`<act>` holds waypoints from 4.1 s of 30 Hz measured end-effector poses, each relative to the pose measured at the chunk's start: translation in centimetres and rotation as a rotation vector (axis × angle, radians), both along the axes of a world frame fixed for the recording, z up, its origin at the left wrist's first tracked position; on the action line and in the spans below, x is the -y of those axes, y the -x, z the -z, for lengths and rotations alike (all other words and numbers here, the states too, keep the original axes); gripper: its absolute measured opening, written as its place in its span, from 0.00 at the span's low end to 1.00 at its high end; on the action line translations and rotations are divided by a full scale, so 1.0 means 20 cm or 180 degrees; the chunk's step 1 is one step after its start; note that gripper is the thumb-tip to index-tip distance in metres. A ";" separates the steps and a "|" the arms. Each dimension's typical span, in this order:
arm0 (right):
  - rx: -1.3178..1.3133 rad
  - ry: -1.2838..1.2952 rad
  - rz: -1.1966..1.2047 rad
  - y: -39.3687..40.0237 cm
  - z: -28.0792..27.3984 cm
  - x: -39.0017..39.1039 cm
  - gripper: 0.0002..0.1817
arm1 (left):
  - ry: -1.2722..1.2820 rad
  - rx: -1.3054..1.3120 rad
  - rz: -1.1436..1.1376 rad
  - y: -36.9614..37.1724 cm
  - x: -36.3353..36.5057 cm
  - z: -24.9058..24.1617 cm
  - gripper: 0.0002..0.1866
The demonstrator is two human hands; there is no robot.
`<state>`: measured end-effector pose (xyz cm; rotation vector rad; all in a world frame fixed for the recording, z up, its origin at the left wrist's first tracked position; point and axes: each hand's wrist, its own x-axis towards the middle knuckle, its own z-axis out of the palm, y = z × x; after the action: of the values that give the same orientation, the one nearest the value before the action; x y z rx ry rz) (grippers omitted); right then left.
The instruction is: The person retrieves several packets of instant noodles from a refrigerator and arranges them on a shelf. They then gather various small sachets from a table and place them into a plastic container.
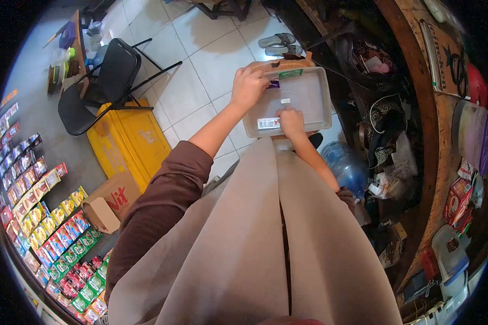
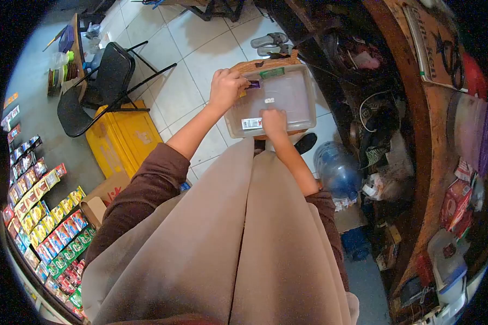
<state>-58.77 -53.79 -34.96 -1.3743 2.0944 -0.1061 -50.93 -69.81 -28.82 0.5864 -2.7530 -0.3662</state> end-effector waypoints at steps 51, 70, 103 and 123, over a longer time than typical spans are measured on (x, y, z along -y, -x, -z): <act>-0.1270 -0.0055 0.4341 1.93 -1.47 -2.10 0.24 | 0.0052 -0.0301 0.3040 2.61 -2.06 -1.22 0.09; 0.2196 0.4327 0.4052 0.98 -1.56 -1.57 0.08 | -0.5323 -0.0892 0.1029 1.18 -1.49 -1.15 0.09; 0.0432 0.0180 -0.0105 0.47 -0.12 -0.07 0.11 | -0.2327 0.1078 -0.0534 -0.06 -0.40 0.24 0.13; -0.0820 -0.0021 0.0200 0.27 0.02 -0.11 0.08 | -0.1771 0.1583 0.0615 0.19 -0.36 0.36 0.13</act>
<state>-64.25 -51.51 -35.45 -1.3794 2.3473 0.0554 -54.78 -62.59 -35.95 0.5990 -3.1915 -1.2034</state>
